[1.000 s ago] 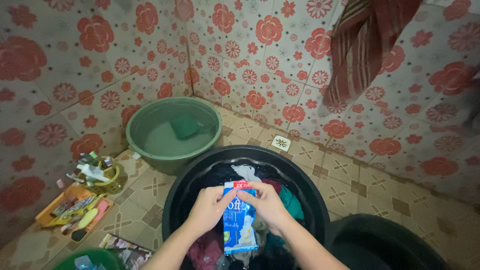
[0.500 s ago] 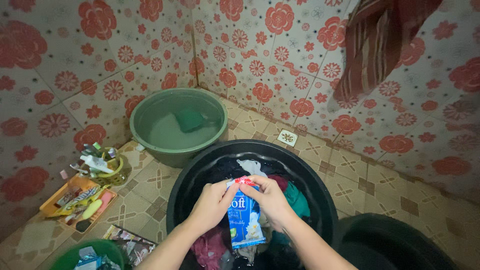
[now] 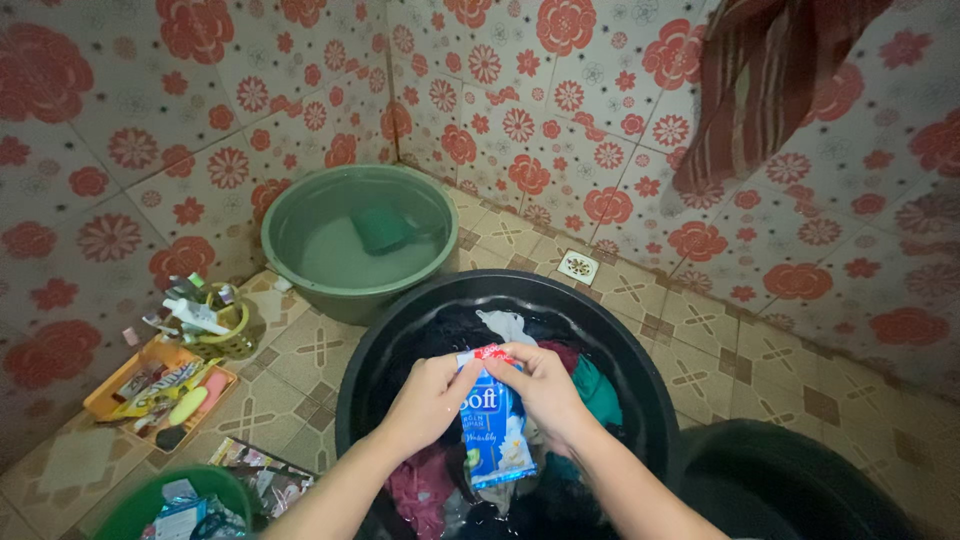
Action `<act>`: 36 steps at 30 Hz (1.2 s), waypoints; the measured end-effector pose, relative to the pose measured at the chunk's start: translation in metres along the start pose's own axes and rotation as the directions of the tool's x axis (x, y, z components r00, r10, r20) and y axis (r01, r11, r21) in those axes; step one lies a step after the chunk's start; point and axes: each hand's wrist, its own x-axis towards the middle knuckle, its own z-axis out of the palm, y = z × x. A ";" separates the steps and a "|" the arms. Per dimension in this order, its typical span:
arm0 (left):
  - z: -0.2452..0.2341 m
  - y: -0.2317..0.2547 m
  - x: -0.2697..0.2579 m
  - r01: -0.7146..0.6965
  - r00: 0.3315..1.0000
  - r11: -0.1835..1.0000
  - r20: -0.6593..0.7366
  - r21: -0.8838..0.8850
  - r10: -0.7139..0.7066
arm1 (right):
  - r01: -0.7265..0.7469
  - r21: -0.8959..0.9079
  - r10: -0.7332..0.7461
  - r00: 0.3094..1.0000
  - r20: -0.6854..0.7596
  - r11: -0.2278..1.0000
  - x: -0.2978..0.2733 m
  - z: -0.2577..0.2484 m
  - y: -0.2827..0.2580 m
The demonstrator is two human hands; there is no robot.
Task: The person washes laundry by hand in a large basin, using a sachet of detergent and a small scrubbing brush.
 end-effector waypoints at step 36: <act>-0.009 0.002 0.003 -0.008 1.000 0.999 0.028 0.038 0.007 | 0.154 -0.157 -0.141 0.986 0.091 0.976 0.002 -0.013 -0.003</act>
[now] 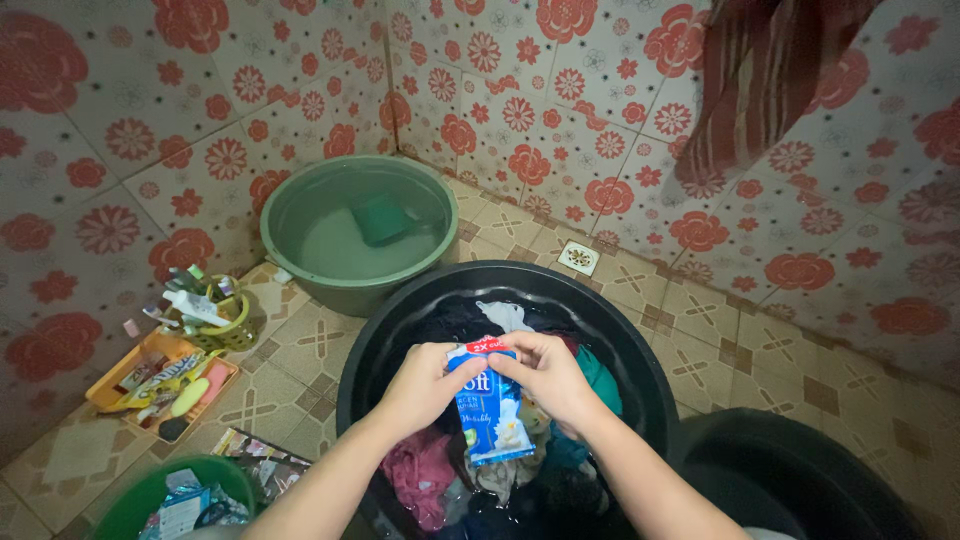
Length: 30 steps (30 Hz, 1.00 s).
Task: The person washes laundry by hand in a large basin, using a sachet of detergent and a small scrubbing brush.
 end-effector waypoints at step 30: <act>0.002 -0.002 0.001 -0.072 0.984 0.994 0.154 -0.085 0.084 | 0.026 0.036 -0.024 0.998 -0.060 0.999 -0.002 0.004 -0.001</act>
